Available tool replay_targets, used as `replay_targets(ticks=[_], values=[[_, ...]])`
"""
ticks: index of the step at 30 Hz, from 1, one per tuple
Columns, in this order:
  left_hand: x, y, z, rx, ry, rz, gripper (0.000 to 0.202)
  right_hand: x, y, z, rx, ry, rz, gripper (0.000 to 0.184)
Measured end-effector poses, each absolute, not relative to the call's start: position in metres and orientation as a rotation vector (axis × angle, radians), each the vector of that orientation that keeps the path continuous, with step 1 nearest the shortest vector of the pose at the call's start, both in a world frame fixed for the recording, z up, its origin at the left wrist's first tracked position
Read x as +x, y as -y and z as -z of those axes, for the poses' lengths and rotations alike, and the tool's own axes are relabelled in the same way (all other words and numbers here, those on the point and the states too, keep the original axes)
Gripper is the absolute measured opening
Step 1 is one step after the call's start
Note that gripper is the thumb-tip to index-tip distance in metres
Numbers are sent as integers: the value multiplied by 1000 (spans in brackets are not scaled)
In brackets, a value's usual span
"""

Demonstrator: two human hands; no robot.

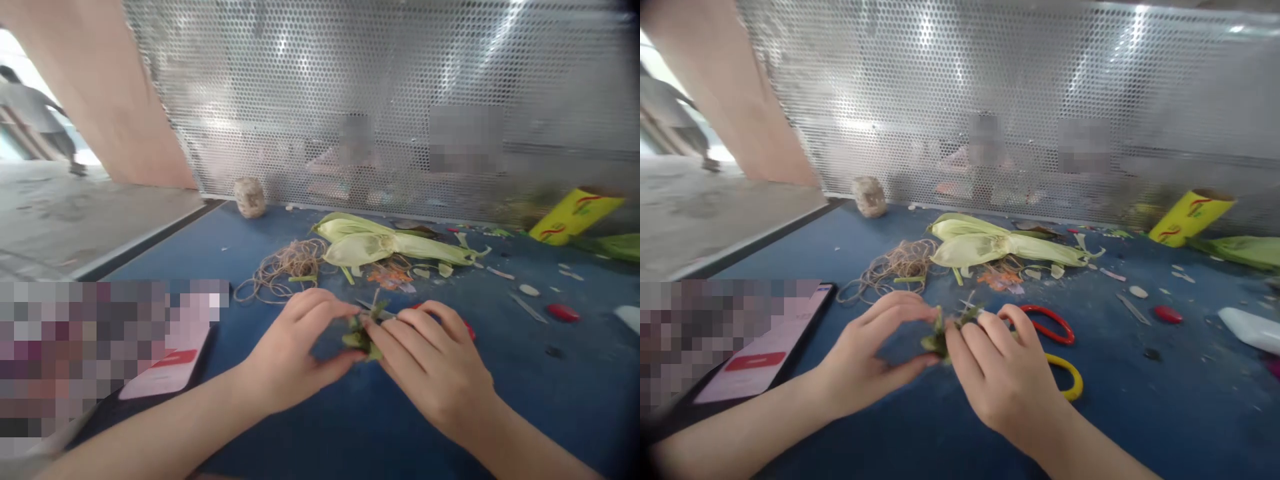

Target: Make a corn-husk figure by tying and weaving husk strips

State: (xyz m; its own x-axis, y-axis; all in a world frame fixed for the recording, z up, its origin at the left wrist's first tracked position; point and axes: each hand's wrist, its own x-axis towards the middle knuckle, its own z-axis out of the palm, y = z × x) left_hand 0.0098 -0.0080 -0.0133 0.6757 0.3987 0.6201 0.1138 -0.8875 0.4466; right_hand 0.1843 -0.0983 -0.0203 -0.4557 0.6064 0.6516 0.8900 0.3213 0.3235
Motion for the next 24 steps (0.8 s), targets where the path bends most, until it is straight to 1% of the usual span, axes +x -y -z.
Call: replay_targets(ticks=[2,4,8,10,14,20,24], values=[[11,11,15,2558,-447,-1094,21,183,98,23,-1347,2210,922,24],[11,12,17,2609,-498,-1087,19,183,96,25,-1326,2254,982,26],[14,11,21,2708,-630,-1017,23,181,93,28,-1286,2315,1183,28],[15,10,23,2757,-659,-980,21,178,92,30,-1321,2318,1224,28],[16,10,26,2853,-724,-928,14,170,89,31,-1382,2309,1202,29],[21,15,21,2935,-921,-868,27,165,86,34,-1448,2257,1168,27],[26,12,22,2984,-1051,-638,13,162,86,38,-1472,2270,1163,29]])
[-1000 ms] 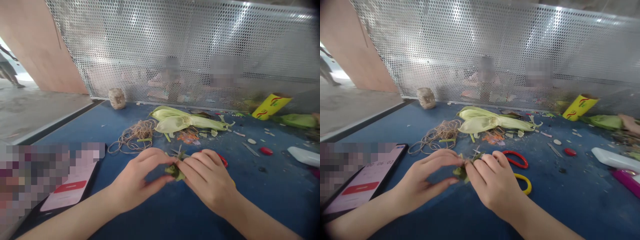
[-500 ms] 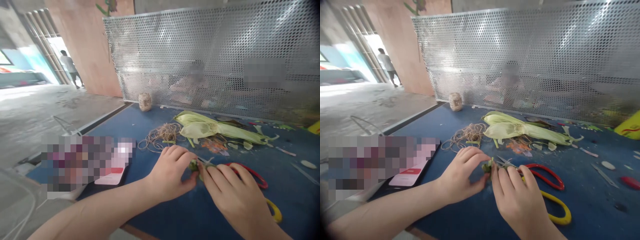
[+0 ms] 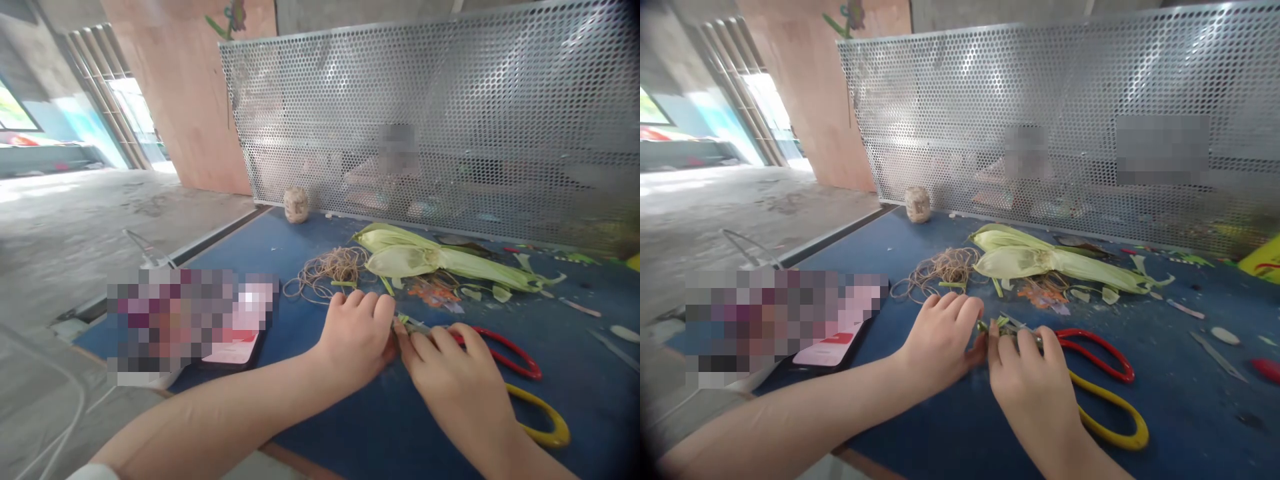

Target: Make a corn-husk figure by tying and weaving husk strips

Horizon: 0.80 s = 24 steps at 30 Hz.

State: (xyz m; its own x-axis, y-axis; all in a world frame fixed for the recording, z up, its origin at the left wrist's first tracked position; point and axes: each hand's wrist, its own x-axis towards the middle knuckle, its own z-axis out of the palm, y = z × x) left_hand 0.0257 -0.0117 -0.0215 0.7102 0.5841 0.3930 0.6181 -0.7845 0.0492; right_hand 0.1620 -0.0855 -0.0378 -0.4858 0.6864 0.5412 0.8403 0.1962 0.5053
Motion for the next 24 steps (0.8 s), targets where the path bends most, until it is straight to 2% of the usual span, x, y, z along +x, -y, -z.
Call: replay_targets(ticks=[4,12,24], values=[[26,2,23,-2880,988,506,14,158,89,36,-1498,2197,1125,29],[26,5,19,-2969,765,739,18,168,91,42,-1604,2159,1051,29],[30,0,29,-3238,1026,873,11,165,86,44,-1561,2277,1133,24]])
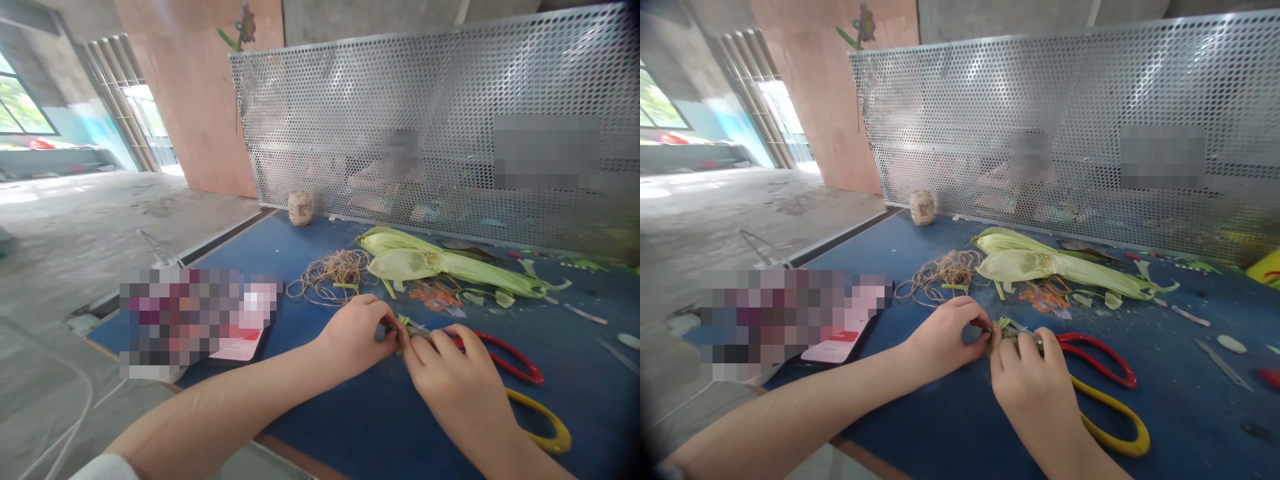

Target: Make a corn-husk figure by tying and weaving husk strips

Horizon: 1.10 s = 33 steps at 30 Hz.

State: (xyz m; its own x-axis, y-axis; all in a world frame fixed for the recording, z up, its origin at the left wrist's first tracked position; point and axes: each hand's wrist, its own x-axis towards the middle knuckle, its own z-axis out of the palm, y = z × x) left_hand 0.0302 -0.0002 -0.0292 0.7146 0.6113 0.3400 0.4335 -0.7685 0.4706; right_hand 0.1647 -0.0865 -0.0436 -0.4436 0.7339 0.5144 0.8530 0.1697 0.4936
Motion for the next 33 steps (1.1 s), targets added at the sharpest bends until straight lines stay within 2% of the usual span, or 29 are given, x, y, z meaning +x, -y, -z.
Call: replay_targets(ticks=[7,13,16,19,23,26,29,33], values=[[29,-6,35,2582,-815,-655,18,161,88,43,-1462,2257,1127,31],[22,-8,31,2776,-561,-706,40,169,88,38,-1512,2209,1037,33],[19,-11,27,2985,-290,-757,31,185,84,37,-1483,2247,903,30],[16,-13,18,2941,-150,-731,27,200,83,29,-1426,2250,618,23],[11,-8,0,2600,-61,-529,24,208,89,4,-1458,2303,-176,9],[10,-5,-10,2423,-108,-397,22,207,93,-12,-1488,2213,-645,10],[10,-4,-11,2326,-165,-366,18,206,92,-15,-1444,2114,-849,10],[10,-4,-7,2280,-196,-388,15,207,90,-9,-1374,2066,-946,12]])
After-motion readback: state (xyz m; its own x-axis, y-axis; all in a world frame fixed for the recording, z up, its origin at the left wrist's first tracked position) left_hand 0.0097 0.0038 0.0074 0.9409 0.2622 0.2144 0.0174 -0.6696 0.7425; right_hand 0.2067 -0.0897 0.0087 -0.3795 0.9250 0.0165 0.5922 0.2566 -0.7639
